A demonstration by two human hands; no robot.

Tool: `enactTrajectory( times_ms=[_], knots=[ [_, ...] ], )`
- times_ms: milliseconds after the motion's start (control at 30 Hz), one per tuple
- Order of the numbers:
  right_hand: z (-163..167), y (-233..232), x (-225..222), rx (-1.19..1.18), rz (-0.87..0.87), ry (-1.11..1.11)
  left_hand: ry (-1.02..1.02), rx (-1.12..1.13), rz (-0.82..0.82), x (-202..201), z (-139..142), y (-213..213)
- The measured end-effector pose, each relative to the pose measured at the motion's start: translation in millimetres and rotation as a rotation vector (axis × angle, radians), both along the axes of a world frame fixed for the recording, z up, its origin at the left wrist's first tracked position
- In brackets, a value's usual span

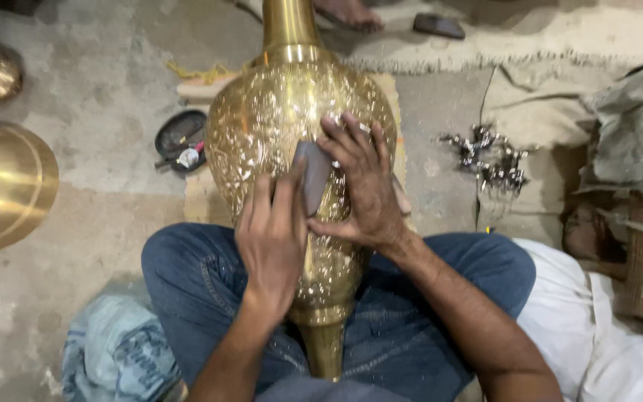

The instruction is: The person sits cross-legged on the floor with a large engraved brass vase in their lap. They rub the engraved surface with a gray abrasive block, repositioning the vase and turning it to reach different areas, then hold a small punch against the engraved pattern and strike it with a wooden mallet to chase the design.

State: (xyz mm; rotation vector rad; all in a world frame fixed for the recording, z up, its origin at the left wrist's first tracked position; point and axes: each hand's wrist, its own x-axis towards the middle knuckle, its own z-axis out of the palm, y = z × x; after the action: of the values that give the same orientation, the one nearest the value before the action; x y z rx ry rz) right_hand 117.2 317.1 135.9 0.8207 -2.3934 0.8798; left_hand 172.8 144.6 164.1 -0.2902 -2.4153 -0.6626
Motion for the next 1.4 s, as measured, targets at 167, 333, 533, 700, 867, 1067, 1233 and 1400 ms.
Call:
enactTrajectory(
  times_ms=[167, 333, 533, 700, 867, 1067, 1233, 1400],
  knots=[
    [1, 1, 0, -0.01, -0.008, -0.011, 0.009, 0.019, -0.004, 3, 14, 2],
    [0, -1, -1, -0.004, -0.008, -0.004, 0.004, -0.012, -0.017, -2, 17, 4],
    [-2, 1, -1, -0.006, 0.001, 0.004, -0.001, -0.011, 0.007, 4, 1, 2],
    [1, -1, 1, 0.0, -0.008, 0.003, 0.01, 0.0, 0.012, 0, -9, 2],
    [2, 0, 0, -0.002, -0.015, -0.008, 0.029, -0.017, 0.021, 1, -10, 1],
    [-2, 1, 0, 0.001, -0.009, -0.006, 0.018, -0.031, -0.023, -1, -5, 2],
    [-2, 0, -1, -0.009, 0.003, 0.003, 0.005, -0.002, -0.011, 7, 7, 3],
    [-1, 0, -1, 0.003, 0.0, 0.019, 0.032, 0.019, -0.022, -8, 10, 6]
  ],
)
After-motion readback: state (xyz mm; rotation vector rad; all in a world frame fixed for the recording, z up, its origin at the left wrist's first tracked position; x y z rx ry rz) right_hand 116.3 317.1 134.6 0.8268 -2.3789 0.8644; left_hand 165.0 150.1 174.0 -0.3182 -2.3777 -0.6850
